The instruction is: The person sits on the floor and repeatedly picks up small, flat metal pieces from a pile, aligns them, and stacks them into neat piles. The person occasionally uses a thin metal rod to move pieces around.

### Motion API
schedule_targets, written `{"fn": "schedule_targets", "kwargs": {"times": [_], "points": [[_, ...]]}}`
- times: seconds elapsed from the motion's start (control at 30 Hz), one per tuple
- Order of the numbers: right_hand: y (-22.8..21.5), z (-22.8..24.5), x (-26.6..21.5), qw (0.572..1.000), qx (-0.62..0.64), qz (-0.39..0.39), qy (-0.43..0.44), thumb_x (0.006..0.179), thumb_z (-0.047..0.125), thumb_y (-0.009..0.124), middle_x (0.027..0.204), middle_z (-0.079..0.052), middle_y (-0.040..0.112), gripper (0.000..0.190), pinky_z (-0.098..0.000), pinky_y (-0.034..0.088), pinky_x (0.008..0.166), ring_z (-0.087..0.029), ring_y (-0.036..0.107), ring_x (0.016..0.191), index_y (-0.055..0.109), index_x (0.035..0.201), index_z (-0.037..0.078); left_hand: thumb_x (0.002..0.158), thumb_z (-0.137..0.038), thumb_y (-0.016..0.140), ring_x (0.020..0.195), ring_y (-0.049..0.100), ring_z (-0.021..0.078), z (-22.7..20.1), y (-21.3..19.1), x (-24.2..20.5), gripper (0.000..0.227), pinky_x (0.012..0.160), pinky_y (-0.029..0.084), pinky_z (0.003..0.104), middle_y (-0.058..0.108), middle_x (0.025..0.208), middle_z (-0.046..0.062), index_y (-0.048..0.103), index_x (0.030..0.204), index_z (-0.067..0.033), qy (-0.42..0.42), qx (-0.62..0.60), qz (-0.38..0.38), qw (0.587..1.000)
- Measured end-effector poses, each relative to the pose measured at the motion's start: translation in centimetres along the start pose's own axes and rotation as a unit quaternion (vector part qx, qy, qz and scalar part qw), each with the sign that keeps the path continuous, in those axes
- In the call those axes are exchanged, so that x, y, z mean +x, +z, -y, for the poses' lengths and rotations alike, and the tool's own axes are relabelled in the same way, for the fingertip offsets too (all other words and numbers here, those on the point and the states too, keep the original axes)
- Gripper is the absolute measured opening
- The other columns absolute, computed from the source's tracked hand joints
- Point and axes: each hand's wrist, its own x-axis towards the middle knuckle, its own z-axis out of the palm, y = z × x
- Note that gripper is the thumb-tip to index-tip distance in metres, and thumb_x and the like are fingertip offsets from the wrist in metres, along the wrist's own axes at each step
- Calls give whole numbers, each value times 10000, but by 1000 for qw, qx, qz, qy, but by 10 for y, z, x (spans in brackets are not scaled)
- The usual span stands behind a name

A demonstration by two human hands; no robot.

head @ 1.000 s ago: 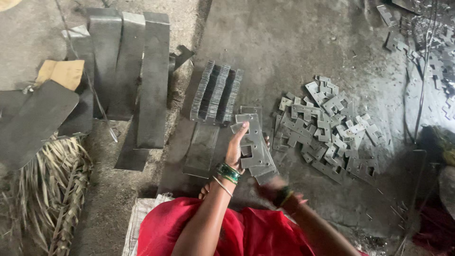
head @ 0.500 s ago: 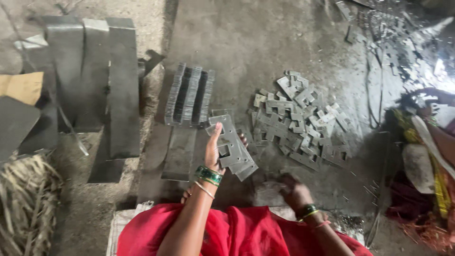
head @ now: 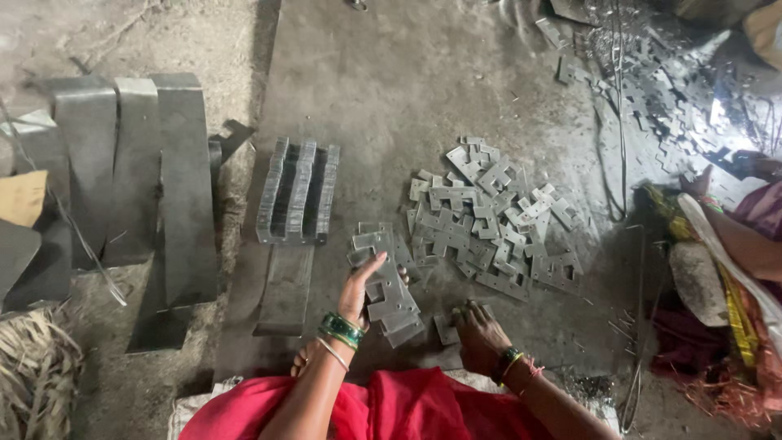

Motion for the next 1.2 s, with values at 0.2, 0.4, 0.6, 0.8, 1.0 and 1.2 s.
{"fn": "schedule_targets", "kwargs": {"times": [0.2, 0.4, 0.6, 0.8, 1.0, 1.2], "points": [[-60, -4, 28, 916, 100, 148, 360, 1022, 284, 496, 1057, -161, 779, 395, -395, 618, 937, -313, 761, 1034, 589, 1353, 89, 886, -278, 749, 827, 726, 289, 28, -35, 24, 357, 730, 604, 432, 726, 945, 154, 635, 1156, -74, 19, 38, 9, 999], [-150, 34, 62, 933, 121, -338, -42, 751, -18, 568, 1317, -100, 694, 492, -558, 365, 1173, -360, 633, 1260, 716, 1197, 129, 938, -325, 616, 1404, 507, 180, 61, -79, 64, 535, 1200, 382, 399, 600, 1478, 19, 611, 1398, -53, -21, -84, 160, 983], [-140, 48, 74, 929, 202, -311, 15, 821, -54, 612, 1362, -96, 680, 505, -496, 426, 1204, -312, 611, 1338, 701, 1282, 133, 787, -308, 769, 1182, 674, 257, 46, -59, 48, 527, 1042, 511, 401, 727, 1265, 131, 709, 1229, -27, 58, 252, 34, 965], [-113, 48, 12, 886, 366, -163, 235, 600, 3, 805, 1436, -148, 567, 892, -415, 530, 1042, -340, 570, 1305, 497, 1428, 125, 777, -284, 827, 944, 721, 345, 52, -12, 22, 503, 858, 591, 428, 741, 1021, 223, 678, 1194, -45, 119, 734, 27, 668], [-94, 72, 10, 885, 418, -49, 199, 560, 138, 963, 1464, -168, 434, 1221, -428, 496, 1030, -382, 514, 1283, 277, 1570, 127, 744, -154, 789, 979, 715, 390, 87, -11, 5, 322, 828, 595, 480, 722, 1027, 234, 745, 1032, -17, 42, 889, 191, 414], [-36, 79, 14, 935, 329, -79, 102, 715, 265, 851, 1262, -176, 619, 867, -447, 531, 966, -408, 601, 1155, 449, 1457, 68, 596, -159, 875, 974, 701, 406, 93, -18, 6, 407, 780, 599, 475, 705, 1034, 241, 748, 948, -1, 135, 868, 160, 451]]}}
